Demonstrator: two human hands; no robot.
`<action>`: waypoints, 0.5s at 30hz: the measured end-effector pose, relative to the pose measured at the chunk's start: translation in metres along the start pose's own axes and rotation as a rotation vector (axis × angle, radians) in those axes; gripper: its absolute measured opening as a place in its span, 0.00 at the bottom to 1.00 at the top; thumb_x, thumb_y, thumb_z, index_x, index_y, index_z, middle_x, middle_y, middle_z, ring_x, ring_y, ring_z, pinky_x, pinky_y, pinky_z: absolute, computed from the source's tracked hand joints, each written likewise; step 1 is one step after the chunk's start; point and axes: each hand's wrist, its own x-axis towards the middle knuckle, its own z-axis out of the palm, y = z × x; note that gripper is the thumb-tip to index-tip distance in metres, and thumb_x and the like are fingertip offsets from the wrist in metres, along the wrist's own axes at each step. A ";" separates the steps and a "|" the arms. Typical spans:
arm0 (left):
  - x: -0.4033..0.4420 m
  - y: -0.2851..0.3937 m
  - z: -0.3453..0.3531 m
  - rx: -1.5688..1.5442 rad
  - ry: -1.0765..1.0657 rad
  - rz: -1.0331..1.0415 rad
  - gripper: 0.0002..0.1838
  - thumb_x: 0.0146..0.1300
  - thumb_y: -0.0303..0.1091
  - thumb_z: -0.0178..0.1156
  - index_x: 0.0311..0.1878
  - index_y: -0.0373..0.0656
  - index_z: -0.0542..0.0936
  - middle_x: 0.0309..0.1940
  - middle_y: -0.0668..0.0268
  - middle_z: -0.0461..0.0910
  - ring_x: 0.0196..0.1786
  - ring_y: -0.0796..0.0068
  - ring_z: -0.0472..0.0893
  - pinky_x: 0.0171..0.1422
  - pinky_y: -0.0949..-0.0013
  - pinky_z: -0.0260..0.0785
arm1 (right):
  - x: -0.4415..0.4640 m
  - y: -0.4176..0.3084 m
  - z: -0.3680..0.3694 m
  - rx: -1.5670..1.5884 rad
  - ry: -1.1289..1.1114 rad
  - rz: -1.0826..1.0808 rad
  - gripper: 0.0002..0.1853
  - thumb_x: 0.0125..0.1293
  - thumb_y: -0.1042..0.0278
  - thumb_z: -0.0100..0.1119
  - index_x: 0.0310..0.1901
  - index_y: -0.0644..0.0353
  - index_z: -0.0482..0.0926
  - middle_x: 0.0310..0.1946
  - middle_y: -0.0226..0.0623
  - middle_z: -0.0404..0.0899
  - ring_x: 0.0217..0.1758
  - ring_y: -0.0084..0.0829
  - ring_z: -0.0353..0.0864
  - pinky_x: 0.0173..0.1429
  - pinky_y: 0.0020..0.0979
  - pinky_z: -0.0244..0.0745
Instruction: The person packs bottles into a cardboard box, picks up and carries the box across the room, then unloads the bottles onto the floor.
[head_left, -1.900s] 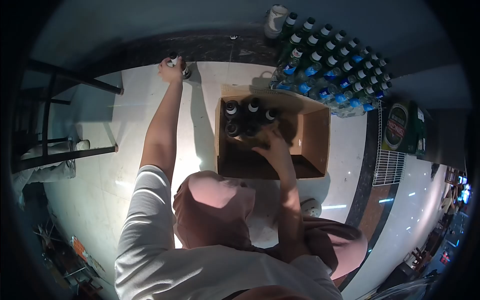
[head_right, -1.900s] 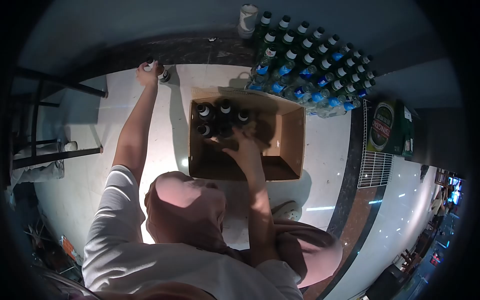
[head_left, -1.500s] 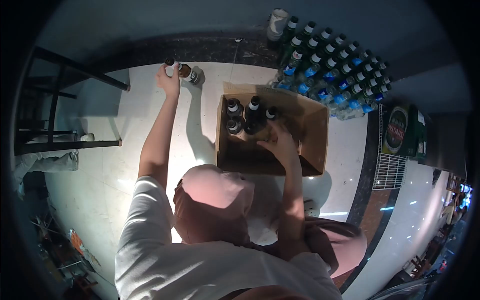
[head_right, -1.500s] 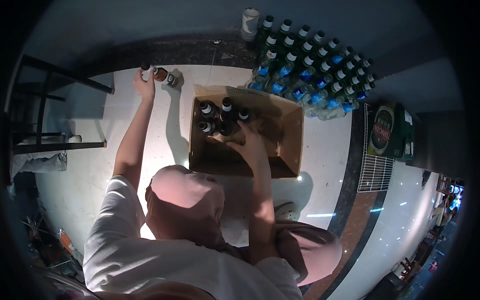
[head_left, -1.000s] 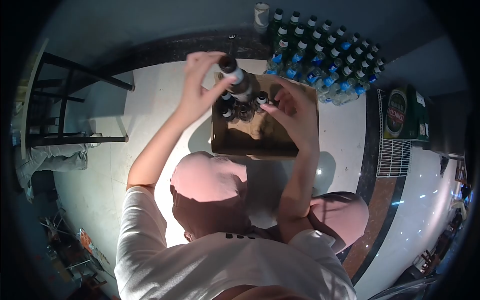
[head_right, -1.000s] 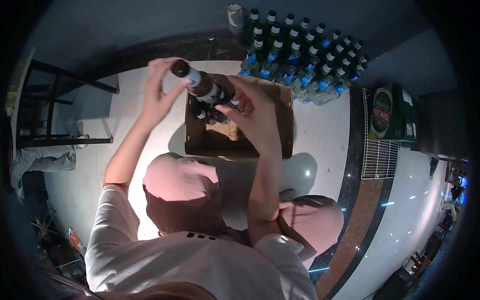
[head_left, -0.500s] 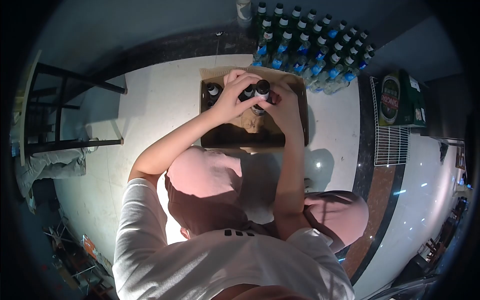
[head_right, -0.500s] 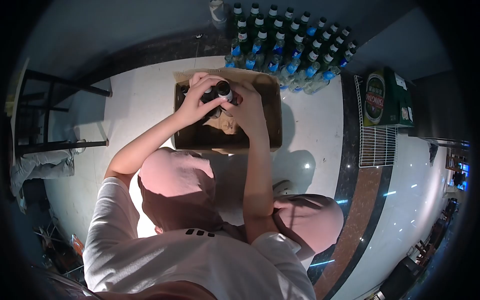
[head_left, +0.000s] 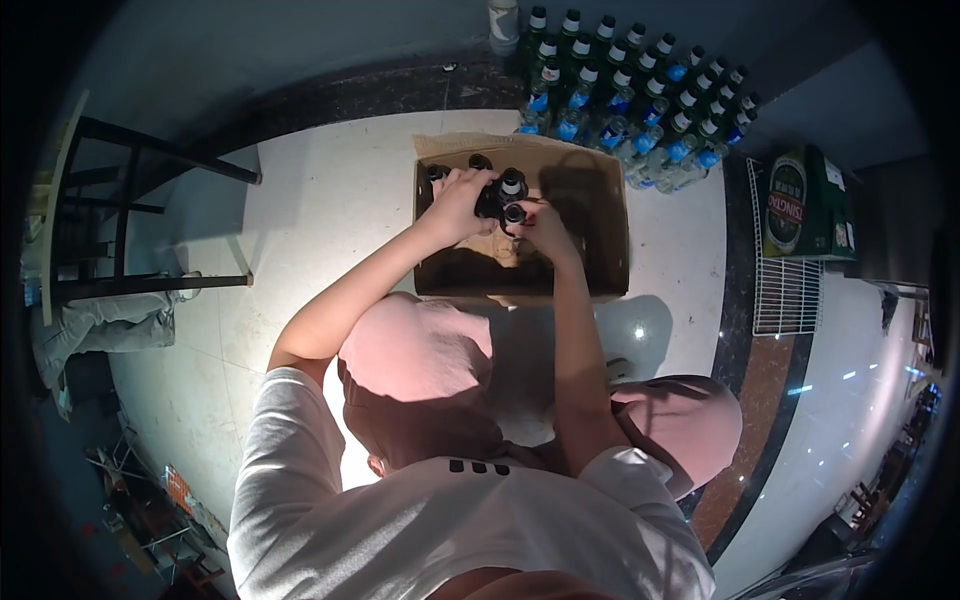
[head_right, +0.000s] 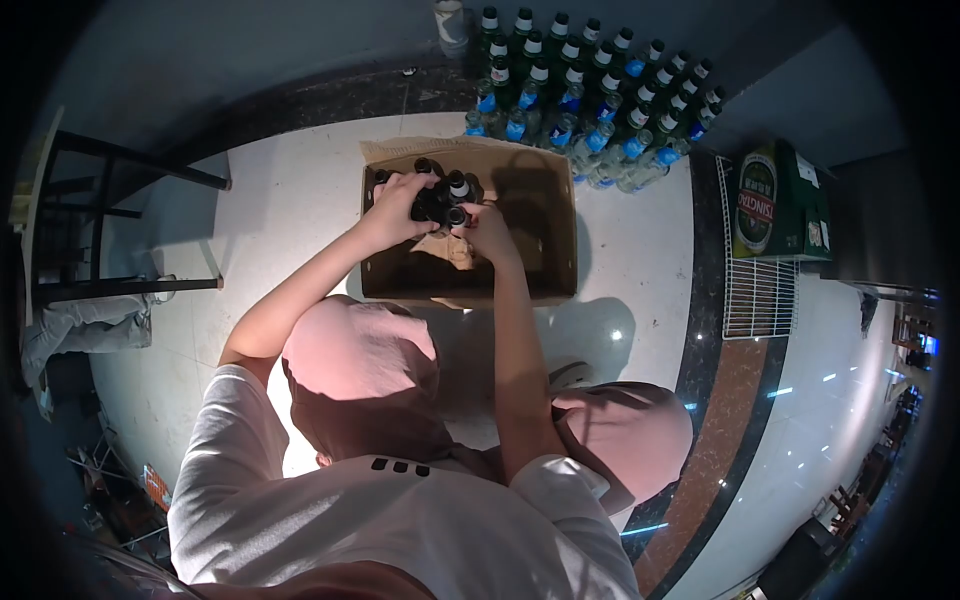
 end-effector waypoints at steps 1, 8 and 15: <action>-0.001 -0.001 0.000 0.007 -0.022 -0.023 0.34 0.42 0.36 0.70 0.56 0.46 0.70 0.50 0.64 0.74 0.57 0.62 0.67 0.58 0.60 0.54 | 0.003 0.012 0.005 0.060 -0.009 0.003 0.15 0.45 0.78 0.67 0.39 0.62 0.80 0.23 0.27 0.73 0.25 0.18 0.69 0.31 0.22 0.66; -0.003 -0.016 0.008 -0.014 -0.039 -0.056 0.30 0.41 0.37 0.71 0.51 0.46 0.73 0.49 0.64 0.73 0.56 0.61 0.67 0.58 0.59 0.53 | 0.015 0.049 0.027 -0.024 0.065 0.178 0.21 0.43 0.77 0.67 0.44 0.56 0.79 0.29 0.38 0.75 0.30 0.26 0.74 0.34 0.27 0.68; 0.005 -0.014 0.007 -0.048 0.029 -0.049 0.26 0.45 0.40 0.69 0.49 0.45 0.75 0.49 0.64 0.74 0.56 0.61 0.68 0.60 0.59 0.53 | -0.005 -0.007 0.005 -0.208 0.279 0.042 0.20 0.43 0.74 0.66 0.42 0.57 0.79 0.26 0.38 0.77 0.33 0.33 0.79 0.38 0.31 0.72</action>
